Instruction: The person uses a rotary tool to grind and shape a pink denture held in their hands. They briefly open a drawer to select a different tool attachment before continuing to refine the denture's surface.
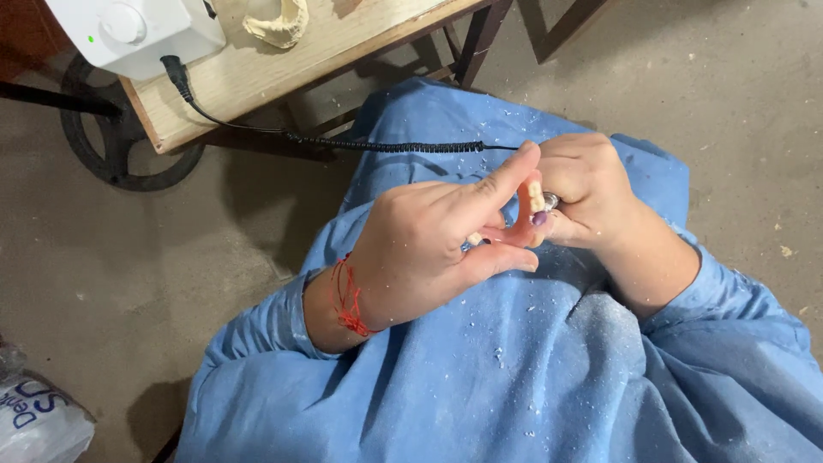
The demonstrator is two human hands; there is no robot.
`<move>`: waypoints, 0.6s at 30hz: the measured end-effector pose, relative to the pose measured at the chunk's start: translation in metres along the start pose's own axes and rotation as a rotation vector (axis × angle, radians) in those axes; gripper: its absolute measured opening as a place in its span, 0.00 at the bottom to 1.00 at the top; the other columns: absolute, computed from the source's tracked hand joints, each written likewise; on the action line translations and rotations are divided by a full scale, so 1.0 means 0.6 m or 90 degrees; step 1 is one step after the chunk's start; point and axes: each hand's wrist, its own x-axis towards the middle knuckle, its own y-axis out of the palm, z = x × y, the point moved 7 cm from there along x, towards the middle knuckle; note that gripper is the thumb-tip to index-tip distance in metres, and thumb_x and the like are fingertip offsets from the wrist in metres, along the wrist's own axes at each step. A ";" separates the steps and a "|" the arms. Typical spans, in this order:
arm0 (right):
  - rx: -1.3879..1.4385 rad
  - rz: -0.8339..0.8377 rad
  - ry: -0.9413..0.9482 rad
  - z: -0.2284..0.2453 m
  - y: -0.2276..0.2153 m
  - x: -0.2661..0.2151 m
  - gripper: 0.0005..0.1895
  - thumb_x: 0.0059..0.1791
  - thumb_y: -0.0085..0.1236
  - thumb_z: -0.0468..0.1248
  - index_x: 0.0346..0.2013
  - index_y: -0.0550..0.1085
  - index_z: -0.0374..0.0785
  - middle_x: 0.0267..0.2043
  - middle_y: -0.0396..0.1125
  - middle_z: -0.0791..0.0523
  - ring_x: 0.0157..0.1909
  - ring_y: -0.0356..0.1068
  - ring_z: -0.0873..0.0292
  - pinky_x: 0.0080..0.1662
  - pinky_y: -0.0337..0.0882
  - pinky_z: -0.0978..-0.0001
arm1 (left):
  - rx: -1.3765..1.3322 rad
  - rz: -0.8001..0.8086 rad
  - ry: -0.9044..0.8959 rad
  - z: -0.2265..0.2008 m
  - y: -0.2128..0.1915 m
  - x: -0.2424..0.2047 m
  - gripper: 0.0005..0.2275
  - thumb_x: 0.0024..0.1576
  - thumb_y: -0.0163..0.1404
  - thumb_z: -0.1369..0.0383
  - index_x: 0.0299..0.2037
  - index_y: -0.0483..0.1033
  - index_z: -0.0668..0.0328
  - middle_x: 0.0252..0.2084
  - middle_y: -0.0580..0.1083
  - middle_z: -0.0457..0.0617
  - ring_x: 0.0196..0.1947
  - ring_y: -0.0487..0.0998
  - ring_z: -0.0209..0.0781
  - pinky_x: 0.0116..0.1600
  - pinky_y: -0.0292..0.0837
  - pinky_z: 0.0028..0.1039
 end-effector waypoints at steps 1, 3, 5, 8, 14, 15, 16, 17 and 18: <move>0.000 0.000 -0.001 -0.001 0.000 -0.001 0.31 0.53 0.38 0.63 0.22 0.62 0.40 0.19 0.52 0.56 0.20 0.49 0.51 0.28 0.50 0.57 | 0.000 -0.001 0.000 -0.001 -0.001 0.000 0.37 0.58 0.71 0.52 0.72 0.63 0.52 0.34 0.79 0.33 0.31 0.77 0.34 0.44 0.74 0.26; -0.002 0.001 0.003 -0.004 0.001 -0.002 0.30 0.54 0.37 0.62 0.22 0.62 0.40 0.20 0.53 0.56 0.21 0.50 0.51 0.28 0.50 0.57 | 0.039 0.015 -0.003 -0.001 0.002 0.001 0.38 0.58 0.70 0.51 0.73 0.62 0.53 0.36 0.81 0.33 0.33 0.79 0.36 0.45 0.73 0.27; 0.017 0.005 -0.001 -0.007 0.004 -0.004 0.30 0.54 0.37 0.61 0.22 0.61 0.40 0.20 0.52 0.56 0.21 0.50 0.50 0.28 0.50 0.56 | 0.043 0.015 -0.002 -0.002 0.002 0.001 0.38 0.58 0.70 0.51 0.73 0.61 0.54 0.37 0.81 0.34 0.33 0.79 0.37 0.44 0.73 0.28; 0.048 -0.002 0.007 -0.010 0.011 -0.010 0.30 0.55 0.36 0.61 0.23 0.62 0.40 0.20 0.53 0.56 0.21 0.50 0.51 0.29 0.51 0.57 | 0.056 0.001 0.007 -0.006 0.001 -0.001 0.39 0.58 0.72 0.52 0.73 0.62 0.55 0.35 0.80 0.34 0.32 0.78 0.36 0.43 0.72 0.29; 0.084 -0.004 0.007 -0.012 0.019 -0.012 0.29 0.56 0.35 0.61 0.24 0.65 0.42 0.22 0.58 0.58 0.22 0.55 0.52 0.30 0.56 0.58 | 0.073 -0.037 0.034 -0.010 0.000 -0.005 0.40 0.58 0.74 0.49 0.73 0.63 0.56 0.37 0.81 0.37 0.30 0.76 0.36 0.40 0.71 0.30; 0.093 -0.001 0.002 -0.011 0.020 -0.012 0.29 0.56 0.35 0.61 0.25 0.65 0.43 0.22 0.60 0.58 0.23 0.56 0.52 0.31 0.57 0.58 | 0.073 -0.044 0.030 -0.009 0.000 -0.005 0.39 0.58 0.74 0.49 0.73 0.64 0.54 0.35 0.80 0.35 0.30 0.76 0.35 0.40 0.72 0.30; 0.093 -0.001 0.002 -0.011 0.020 -0.012 0.29 0.56 0.35 0.61 0.25 0.65 0.43 0.22 0.60 0.58 0.23 0.56 0.52 0.31 0.57 0.58 | 0.073 -0.044 0.031 -0.009 -0.002 -0.006 0.39 0.58 0.74 0.49 0.73 0.64 0.54 0.35 0.80 0.35 0.30 0.76 0.35 0.40 0.72 0.30; 0.103 0.003 -0.004 -0.010 0.020 -0.012 0.28 0.56 0.34 0.61 0.26 0.66 0.44 0.23 0.61 0.58 0.24 0.58 0.52 0.31 0.58 0.58 | 0.071 -0.024 0.034 -0.009 -0.001 -0.006 0.39 0.59 0.71 0.49 0.73 0.62 0.55 0.37 0.81 0.36 0.31 0.77 0.37 0.41 0.72 0.31; 0.112 0.006 -0.009 -0.009 0.021 -0.011 0.28 0.56 0.34 0.61 0.26 0.67 0.44 0.24 0.63 0.59 0.24 0.60 0.52 0.32 0.60 0.58 | 0.069 -0.004 0.037 -0.009 0.000 -0.006 0.39 0.61 0.69 0.49 0.74 0.61 0.57 0.38 0.81 0.37 0.32 0.78 0.38 0.43 0.72 0.32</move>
